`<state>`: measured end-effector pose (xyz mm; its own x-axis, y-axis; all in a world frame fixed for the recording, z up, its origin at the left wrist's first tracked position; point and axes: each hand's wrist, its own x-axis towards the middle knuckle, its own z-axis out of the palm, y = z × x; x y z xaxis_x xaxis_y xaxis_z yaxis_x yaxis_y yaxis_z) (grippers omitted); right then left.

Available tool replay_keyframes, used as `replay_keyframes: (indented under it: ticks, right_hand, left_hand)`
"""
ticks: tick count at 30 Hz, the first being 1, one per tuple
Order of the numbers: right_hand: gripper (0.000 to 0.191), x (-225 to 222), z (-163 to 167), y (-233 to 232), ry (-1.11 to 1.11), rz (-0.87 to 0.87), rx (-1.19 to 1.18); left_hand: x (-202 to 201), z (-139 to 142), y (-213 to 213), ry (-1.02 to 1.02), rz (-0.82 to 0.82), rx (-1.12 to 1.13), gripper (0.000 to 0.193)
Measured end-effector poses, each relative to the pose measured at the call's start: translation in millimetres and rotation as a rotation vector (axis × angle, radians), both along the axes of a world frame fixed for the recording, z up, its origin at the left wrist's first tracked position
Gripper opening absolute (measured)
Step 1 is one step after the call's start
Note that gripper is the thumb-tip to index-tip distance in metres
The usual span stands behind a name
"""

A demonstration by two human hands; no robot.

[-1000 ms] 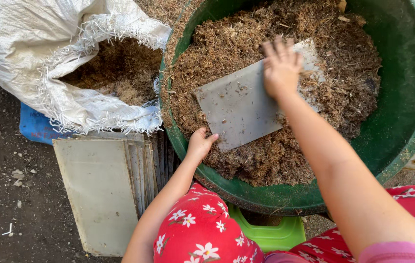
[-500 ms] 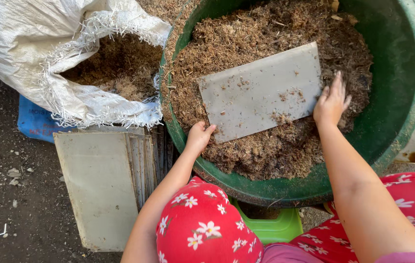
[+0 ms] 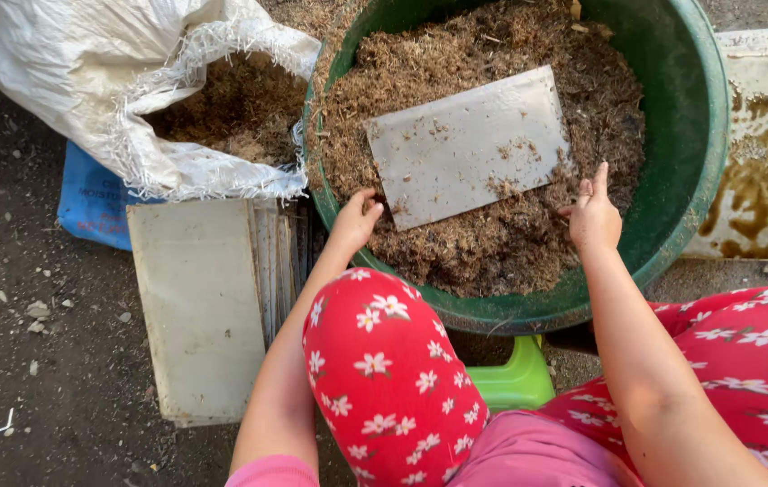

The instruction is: The person sits on a low stool and repeatedly packs a brown fibrous material into a rectangular tray using both hands. They press the material down to form a flat layer, then lift the filled tray and place it onto a stack of similar trays to the side.

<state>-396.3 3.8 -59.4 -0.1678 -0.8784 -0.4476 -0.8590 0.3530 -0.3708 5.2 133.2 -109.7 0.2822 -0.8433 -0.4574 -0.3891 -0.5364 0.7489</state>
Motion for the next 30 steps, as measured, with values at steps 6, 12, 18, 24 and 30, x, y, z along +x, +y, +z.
replay_keyframes:
  ticks: [6, 12, 18, 24, 30]
  right_hand:
    - [0.098, -6, -20, 39, 0.216, 0.328, 0.363]
    - [0.116, 31, -53, 80, 0.317, 0.455, 0.553]
    - [0.119, 57, -38, 103, 0.367, 0.570, 0.540]
    - [0.119, 75, -23, 114, 0.273, 0.565, 0.486]
    - [0.094, 93, -39, 137, 0.247, 0.595, 0.441]
  left_hand:
    - [10, 6, 8, 0.067, -0.059, -0.117, 0.055]
    - [6, -4, 11, 0.512, 0.085, 0.077, 0.070]
    - [-4, 0, 6, 0.625, 0.131, 0.195, 0.075]
    - [-15, -7, -6, 0.720, 0.193, 0.231, 0.074]
    - [-21, -21, -9, 0.763, 0.291, 0.137, 0.046]
